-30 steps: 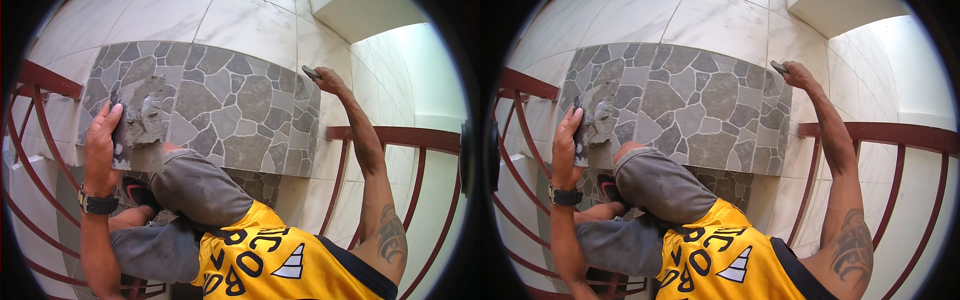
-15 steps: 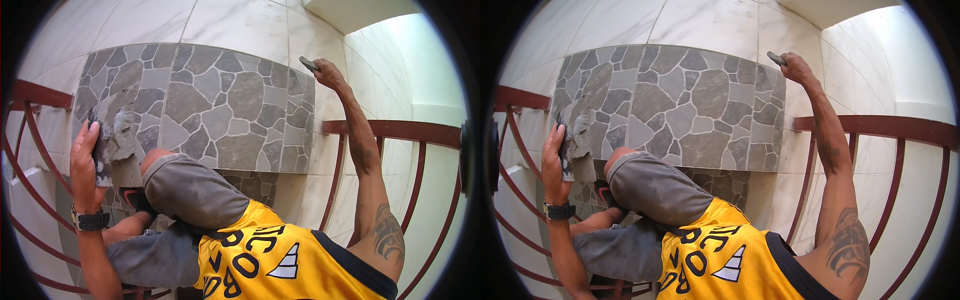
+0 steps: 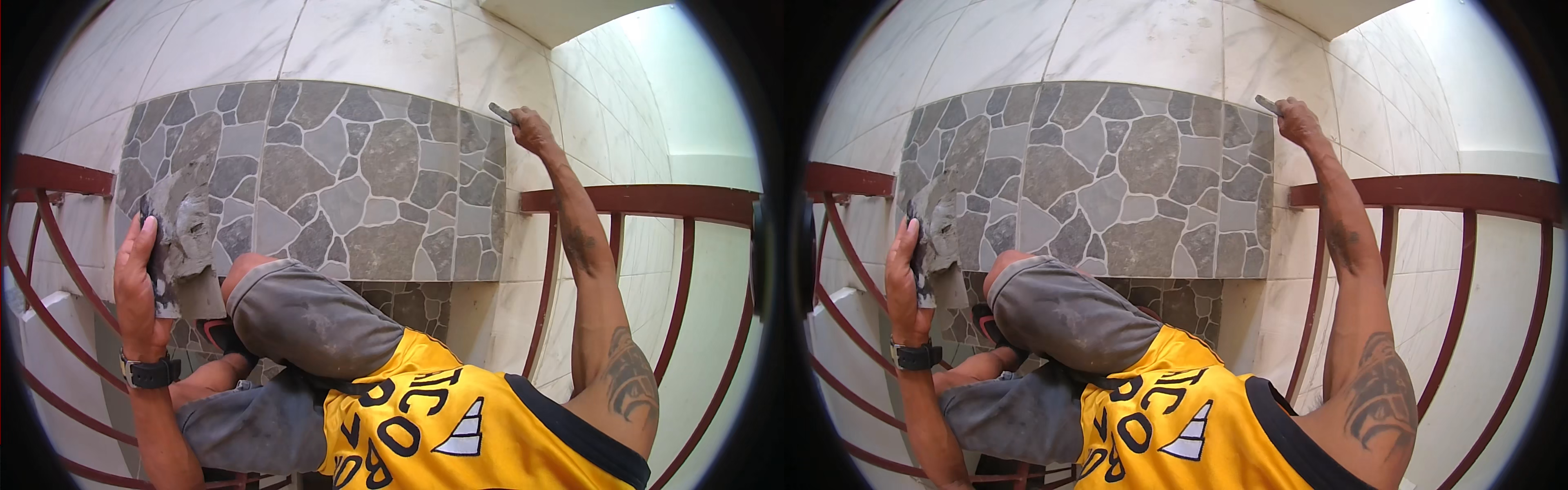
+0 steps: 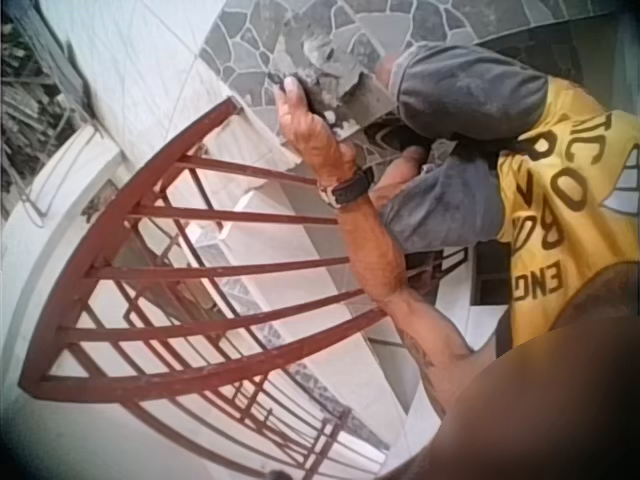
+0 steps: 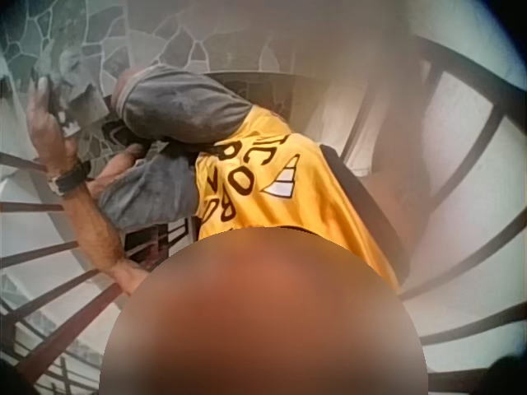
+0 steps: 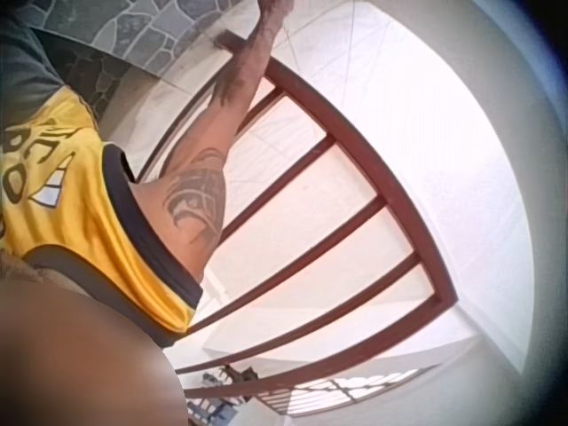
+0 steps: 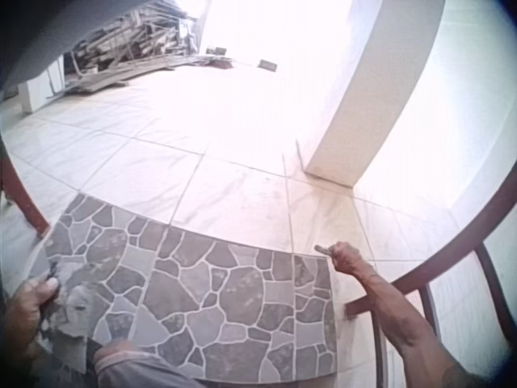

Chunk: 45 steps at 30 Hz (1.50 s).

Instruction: The person is applying grey grout or sealant to the gaps between stone-patterned tiles on a set of indoor stairs using a putty knife.

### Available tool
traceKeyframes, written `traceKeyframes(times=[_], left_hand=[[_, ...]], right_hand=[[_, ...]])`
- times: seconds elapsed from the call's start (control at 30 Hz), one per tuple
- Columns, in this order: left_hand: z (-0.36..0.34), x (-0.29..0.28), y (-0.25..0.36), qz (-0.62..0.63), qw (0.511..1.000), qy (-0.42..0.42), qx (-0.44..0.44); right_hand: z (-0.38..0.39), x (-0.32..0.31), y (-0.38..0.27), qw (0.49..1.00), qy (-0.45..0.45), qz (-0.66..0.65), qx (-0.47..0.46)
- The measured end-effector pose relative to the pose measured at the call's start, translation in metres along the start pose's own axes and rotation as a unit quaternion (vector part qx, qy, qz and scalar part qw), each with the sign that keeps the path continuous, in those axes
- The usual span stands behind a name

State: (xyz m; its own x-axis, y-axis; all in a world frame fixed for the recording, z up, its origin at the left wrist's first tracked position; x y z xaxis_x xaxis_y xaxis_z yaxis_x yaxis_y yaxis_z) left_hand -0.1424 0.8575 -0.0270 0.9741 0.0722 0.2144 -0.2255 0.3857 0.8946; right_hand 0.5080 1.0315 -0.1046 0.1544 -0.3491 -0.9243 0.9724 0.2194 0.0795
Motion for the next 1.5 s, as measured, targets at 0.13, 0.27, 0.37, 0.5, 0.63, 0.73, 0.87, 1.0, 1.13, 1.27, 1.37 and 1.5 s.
traceKeyframes(times=[0.13, 0.27, 0.37, 0.5, 0.63, 0.73, 0.87, 1.0, 1.13, 1.27, 1.37, 1.5], left_hand=[[0.003, 0.007, 0.006, 0.005, 1.000, -0.011, 0.002], [0.006, 0.008, 0.006, -0.009, 1.000, 0.018, 0.001], [0.010, 0.008, 0.011, -0.007, 1.000, 0.024, 0.006], [0.008, 0.004, 0.005, -0.004, 1.000, 0.003, 0.004], [0.014, -0.005, 0.005, -0.023, 0.999, 0.036, 0.011], [0.014, -0.001, 0.005, 0.013, 1.000, 0.005, -0.008], [0.011, 0.000, 0.001, 0.021, 1.000, -0.012, -0.008], [0.014, 0.011, 0.009, 0.011, 1.000, 0.028, -0.001], [0.009, 0.012, 0.006, 0.030, 0.998, -0.050, 0.002], [0.009, 0.014, 0.004, 0.044, 0.998, -0.046, -0.008], [0.008, 0.019, 0.008, 0.027, 0.997, -0.071, -0.019], [0.008, 0.023, 0.009, 0.020, 0.999, -0.042, -0.011]], right_hand=[[-0.001, 0.057, -0.027, 0.987, 0.023, 0.158, 0.003], [-0.002, 0.014, 0.001, 0.992, -0.085, 0.007, -0.096], [-0.008, -0.006, -0.010, 0.999, -0.008, 0.010, -0.039], [0.003, 0.056, -0.051, 0.972, 0.085, 0.194, -0.097], [-0.006, 0.013, -0.039, 0.989, -0.113, 0.049, -0.081], [-0.010, 0.014, -0.048, 0.994, -0.065, 0.071, -0.050], [-0.009, 0.049, -0.072, 0.974, -0.011, 0.198, -0.107], [-0.017, 0.000, -0.069, 0.986, -0.099, 0.067, -0.114], [-0.019, 0.036, -0.097, 0.975, 0.006, 0.202, -0.094], [-0.025, 0.005, -0.095, 0.982, -0.107, 0.091, -0.124], [-0.032, -0.005, -0.092, 0.987, -0.093, 0.069, -0.113], [-0.028, 0.029, -0.108, 0.971, 0.036, 0.211, -0.111]])
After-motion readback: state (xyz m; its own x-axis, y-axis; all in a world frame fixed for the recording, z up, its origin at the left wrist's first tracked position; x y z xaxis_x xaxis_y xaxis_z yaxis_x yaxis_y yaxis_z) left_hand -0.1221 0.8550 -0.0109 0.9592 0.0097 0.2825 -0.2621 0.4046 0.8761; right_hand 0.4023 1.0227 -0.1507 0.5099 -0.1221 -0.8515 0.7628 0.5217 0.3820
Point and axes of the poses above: each hand's wrist, its own z-axis away from the middle knuckle, its own x-axis out of the palm, y = z × x, the point moved 7 cm from there along -z, towards the middle knuckle, and after that the axes turned 15 degrees about -y, right-handed, at the moved point
